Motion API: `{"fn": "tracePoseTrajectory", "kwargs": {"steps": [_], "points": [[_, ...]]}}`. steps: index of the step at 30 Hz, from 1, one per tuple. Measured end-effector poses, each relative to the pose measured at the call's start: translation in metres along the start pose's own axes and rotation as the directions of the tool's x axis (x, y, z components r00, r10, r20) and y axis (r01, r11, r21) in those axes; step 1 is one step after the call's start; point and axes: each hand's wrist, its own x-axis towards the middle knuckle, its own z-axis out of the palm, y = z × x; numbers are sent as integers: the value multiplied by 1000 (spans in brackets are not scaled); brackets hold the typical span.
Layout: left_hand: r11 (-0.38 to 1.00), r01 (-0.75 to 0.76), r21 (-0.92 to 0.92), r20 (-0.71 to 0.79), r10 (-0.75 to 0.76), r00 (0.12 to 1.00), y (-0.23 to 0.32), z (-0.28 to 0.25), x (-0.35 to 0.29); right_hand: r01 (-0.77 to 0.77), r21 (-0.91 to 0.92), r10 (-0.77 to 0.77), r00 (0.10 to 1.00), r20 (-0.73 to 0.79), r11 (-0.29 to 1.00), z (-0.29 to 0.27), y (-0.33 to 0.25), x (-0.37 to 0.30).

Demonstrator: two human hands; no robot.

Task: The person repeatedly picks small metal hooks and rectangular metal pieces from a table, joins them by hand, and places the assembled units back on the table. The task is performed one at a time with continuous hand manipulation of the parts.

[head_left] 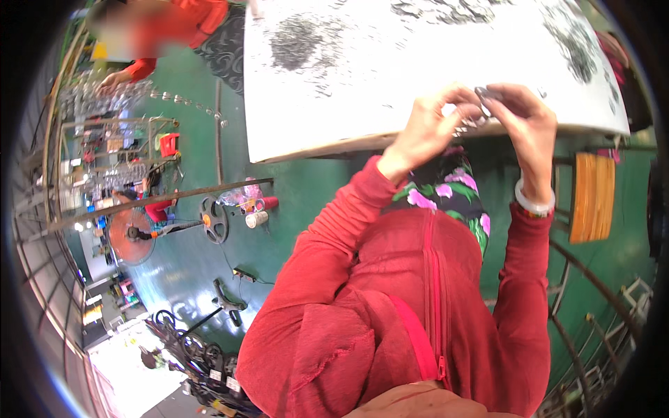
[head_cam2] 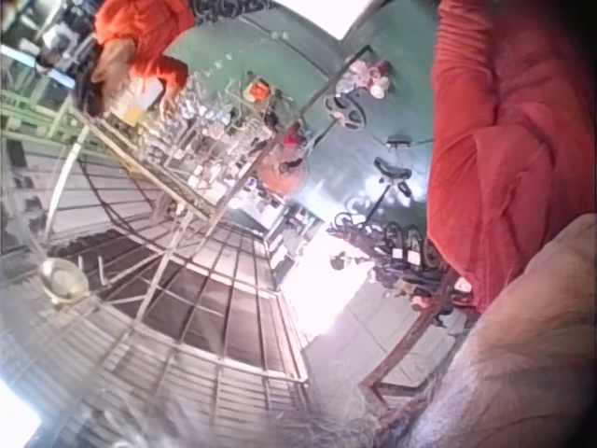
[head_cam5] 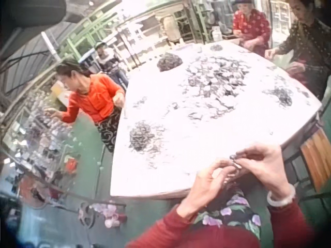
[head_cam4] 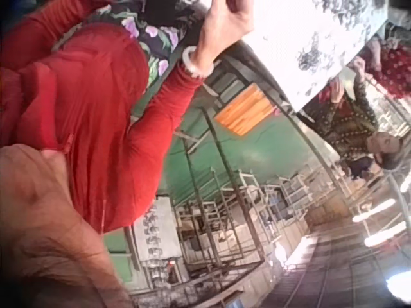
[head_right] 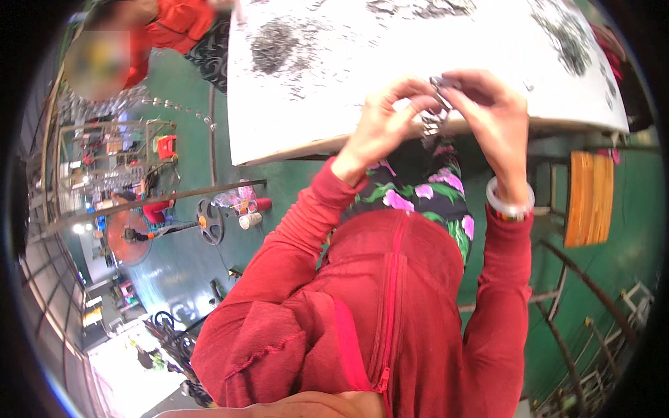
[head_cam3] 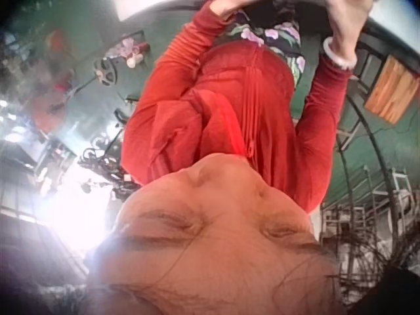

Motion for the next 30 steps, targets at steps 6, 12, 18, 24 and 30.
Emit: {"fn": "tracePoseTrajectory", "kwargs": {"steps": [6, 12, 18, 24, 30], "points": [[965, -117, 235, -16, 124, 992, -3, 4, -1, 17, 81, -8, 994, -105, 997, 3, 6, -8], [917, -244, 317, -4, 258, 966, -22, -13, -11, -132, 421, 175, 982, -65, 898, 11, 14, -18], [645, 56, 762, -254, 218, 942, -69, -142, 45, -154, 502, 178, 984, -1, 851, 0, 17, -35], [412, 26, 911, -150, 272, 951, -85, -190, 100, -177, 493, 177, 983, 49, 851, -3, 9, -30], [216, -30, 976, 10, 94, 996, -101, -179, 141, -156, 442, 160, 987, 28, 883, -2, 4, -24]]}}
